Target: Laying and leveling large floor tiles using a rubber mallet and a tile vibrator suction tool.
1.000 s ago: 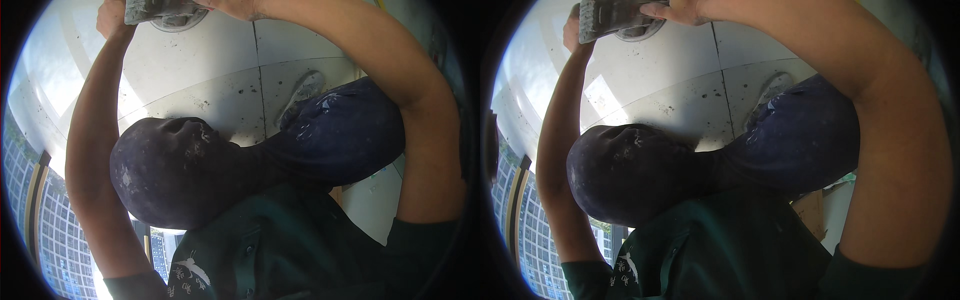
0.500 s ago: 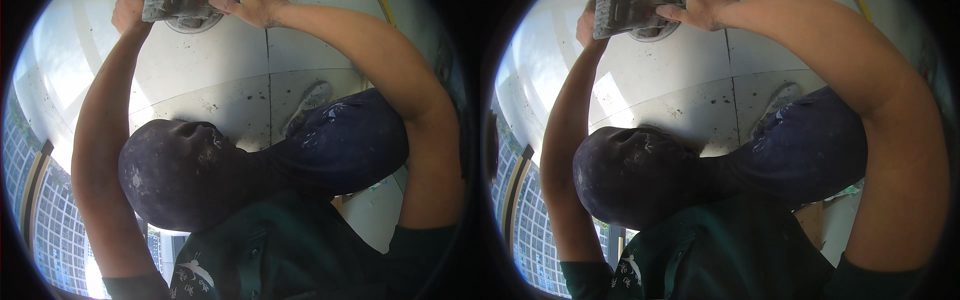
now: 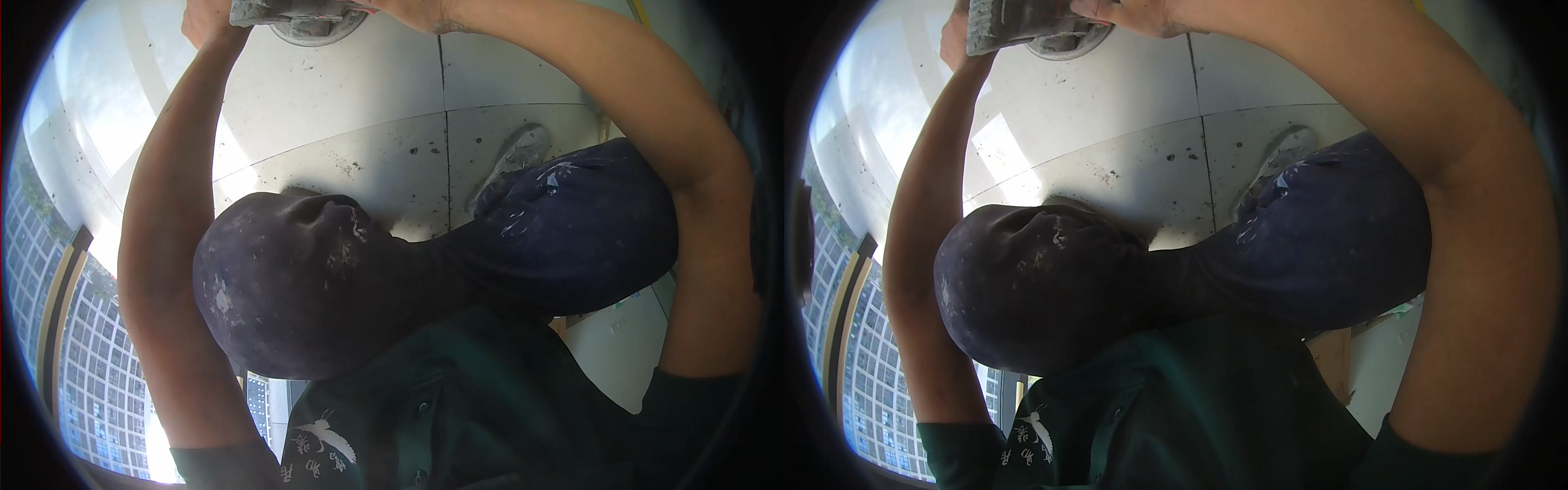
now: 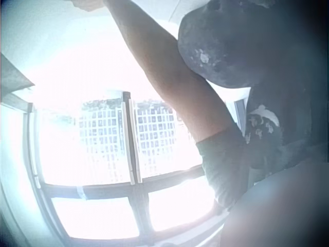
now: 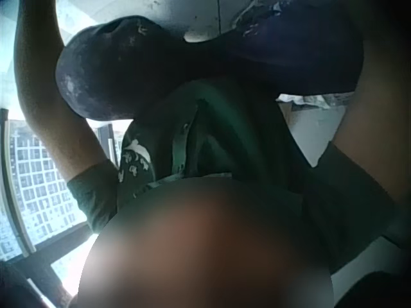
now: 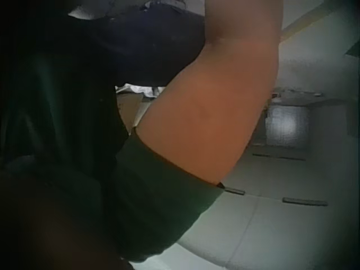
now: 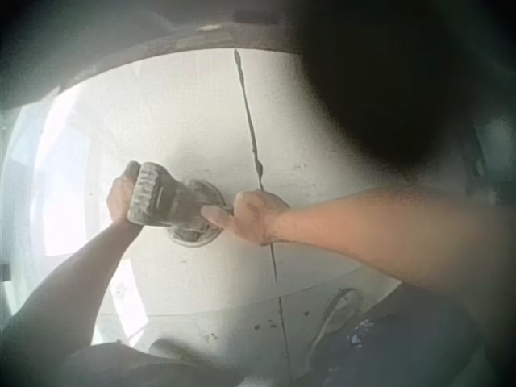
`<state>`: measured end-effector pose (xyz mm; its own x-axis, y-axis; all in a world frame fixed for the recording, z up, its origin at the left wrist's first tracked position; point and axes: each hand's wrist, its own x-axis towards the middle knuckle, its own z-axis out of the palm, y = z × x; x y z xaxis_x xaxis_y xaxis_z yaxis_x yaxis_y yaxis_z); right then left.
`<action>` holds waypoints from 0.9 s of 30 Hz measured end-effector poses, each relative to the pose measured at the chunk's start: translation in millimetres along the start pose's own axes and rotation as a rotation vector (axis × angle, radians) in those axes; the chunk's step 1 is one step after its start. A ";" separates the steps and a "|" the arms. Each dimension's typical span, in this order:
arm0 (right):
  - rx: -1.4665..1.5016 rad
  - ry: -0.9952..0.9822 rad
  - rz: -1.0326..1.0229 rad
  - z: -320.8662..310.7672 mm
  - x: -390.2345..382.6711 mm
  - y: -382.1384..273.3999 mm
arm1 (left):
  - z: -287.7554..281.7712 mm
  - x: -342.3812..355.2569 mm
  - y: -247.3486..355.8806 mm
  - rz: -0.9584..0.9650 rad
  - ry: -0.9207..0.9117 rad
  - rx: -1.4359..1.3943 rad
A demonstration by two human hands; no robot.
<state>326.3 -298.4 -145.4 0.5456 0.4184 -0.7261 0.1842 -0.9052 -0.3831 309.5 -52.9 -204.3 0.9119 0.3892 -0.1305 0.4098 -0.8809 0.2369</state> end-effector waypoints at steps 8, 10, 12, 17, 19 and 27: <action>0.032 -0.012 0.035 -3.2 -2.0 -4.8 | -0.8 1.2 -0.9 -0.004 0.025 -0.008; 0.032 -0.034 0.041 -4.6 -2.7 -3.3 | -2.9 0.0 2.0 0.008 0.030 -0.013; 0.049 -0.021 0.022 -1.7 -0.3 -1.4 | -4.1 -1.4 4.9 -0.010 0.004 -0.047; 0.052 -0.029 0.051 -0.3 -2.0 -3.0 | -4.0 -3.9 2.2 -0.014 0.000 -0.040; 0.063 -0.028 0.052 -1.1 -0.7 -5.0 | -4.2 -3.6 0.4 -0.018 0.004 -0.059; -0.105 0.053 -0.087 -0.2 7.8 13.5 | 13.4 4.6 -11.1 0.150 0.115 -0.149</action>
<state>333.2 -307.5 -156.1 0.5657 0.4932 -0.6608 0.3152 -0.8699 -0.3795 308.8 -45.0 -220.4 0.9560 0.2922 0.0253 0.2602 -0.8849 0.3862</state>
